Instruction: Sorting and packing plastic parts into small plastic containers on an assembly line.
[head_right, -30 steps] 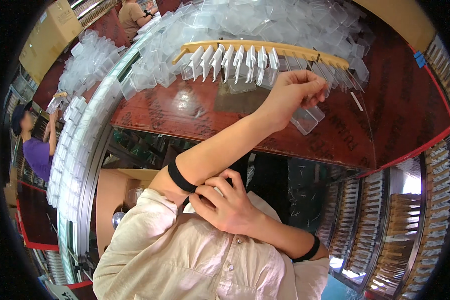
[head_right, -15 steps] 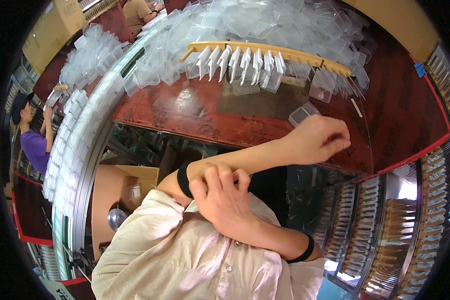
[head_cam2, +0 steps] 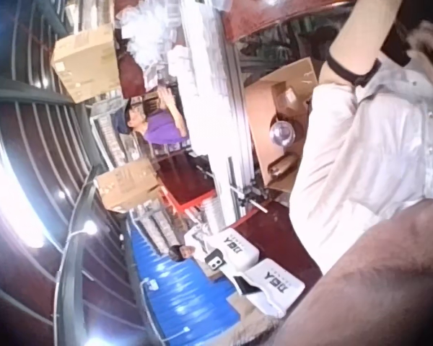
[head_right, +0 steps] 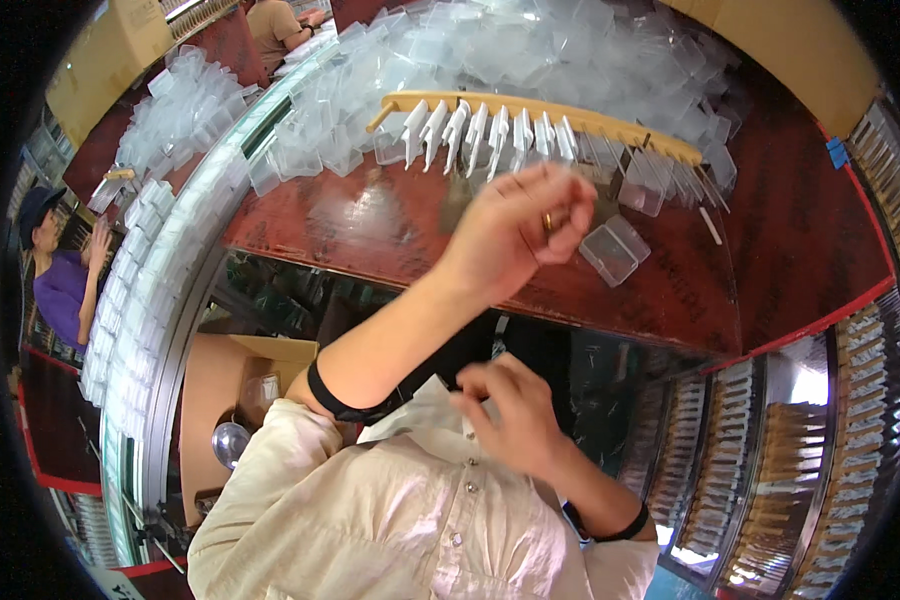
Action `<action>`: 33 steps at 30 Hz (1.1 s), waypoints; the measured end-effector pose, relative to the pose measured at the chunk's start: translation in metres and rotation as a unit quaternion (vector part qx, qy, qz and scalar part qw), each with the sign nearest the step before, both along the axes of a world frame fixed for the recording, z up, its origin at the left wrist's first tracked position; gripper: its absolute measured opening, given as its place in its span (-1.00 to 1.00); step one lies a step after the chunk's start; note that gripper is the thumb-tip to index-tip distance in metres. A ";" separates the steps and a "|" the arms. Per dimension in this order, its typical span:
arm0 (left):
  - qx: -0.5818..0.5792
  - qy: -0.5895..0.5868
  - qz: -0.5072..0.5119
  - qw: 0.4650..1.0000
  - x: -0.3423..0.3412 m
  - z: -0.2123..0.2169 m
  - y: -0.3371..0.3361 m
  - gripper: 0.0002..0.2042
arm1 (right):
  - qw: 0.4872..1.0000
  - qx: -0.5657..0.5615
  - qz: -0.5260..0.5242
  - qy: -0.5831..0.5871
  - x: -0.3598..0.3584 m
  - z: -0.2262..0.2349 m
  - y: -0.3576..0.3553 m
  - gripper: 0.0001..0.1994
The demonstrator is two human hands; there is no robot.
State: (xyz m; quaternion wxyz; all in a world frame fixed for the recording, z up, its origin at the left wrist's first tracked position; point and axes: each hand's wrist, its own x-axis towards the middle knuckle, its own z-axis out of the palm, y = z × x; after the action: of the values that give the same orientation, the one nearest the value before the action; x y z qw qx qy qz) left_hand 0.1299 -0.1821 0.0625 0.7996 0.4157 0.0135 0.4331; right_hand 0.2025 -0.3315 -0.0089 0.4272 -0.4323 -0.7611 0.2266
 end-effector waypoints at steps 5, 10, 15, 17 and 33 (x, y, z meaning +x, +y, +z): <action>0.051 -0.069 -0.104 0.991 0.001 0.019 -0.031 -0.69 | 0.948 -0.210 0.158 0.179 -0.037 -0.069 0.045 -0.69; 0.178 0.059 -0.066 0.980 -0.002 0.011 -0.054 -0.86 | 0.846 -0.349 0.272 0.297 -0.080 -0.103 0.063 -0.72; 0.305 0.167 0.088 0.934 -0.052 0.019 -0.040 -0.92 | 0.968 -0.112 0.156 0.160 -0.060 -0.070 0.076 -0.80; 0.459 0.207 0.236 0.831 -0.077 -0.005 -0.022 -0.91 | 0.887 -0.244 0.047 0.388 0.006 -0.019 0.073 -0.75; 0.540 0.377 0.206 0.724 -0.071 -0.124 -0.024 -0.81 | 0.929 0.041 -0.338 0.146 0.196 0.055 0.084 -0.76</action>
State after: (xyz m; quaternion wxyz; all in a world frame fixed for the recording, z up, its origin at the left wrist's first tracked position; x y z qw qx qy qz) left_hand 0.0589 -0.2058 -0.0614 0.2601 0.8933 0.1625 0.3286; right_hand 0.3990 -0.2474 0.0459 0.6022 -0.6081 -0.5080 0.0979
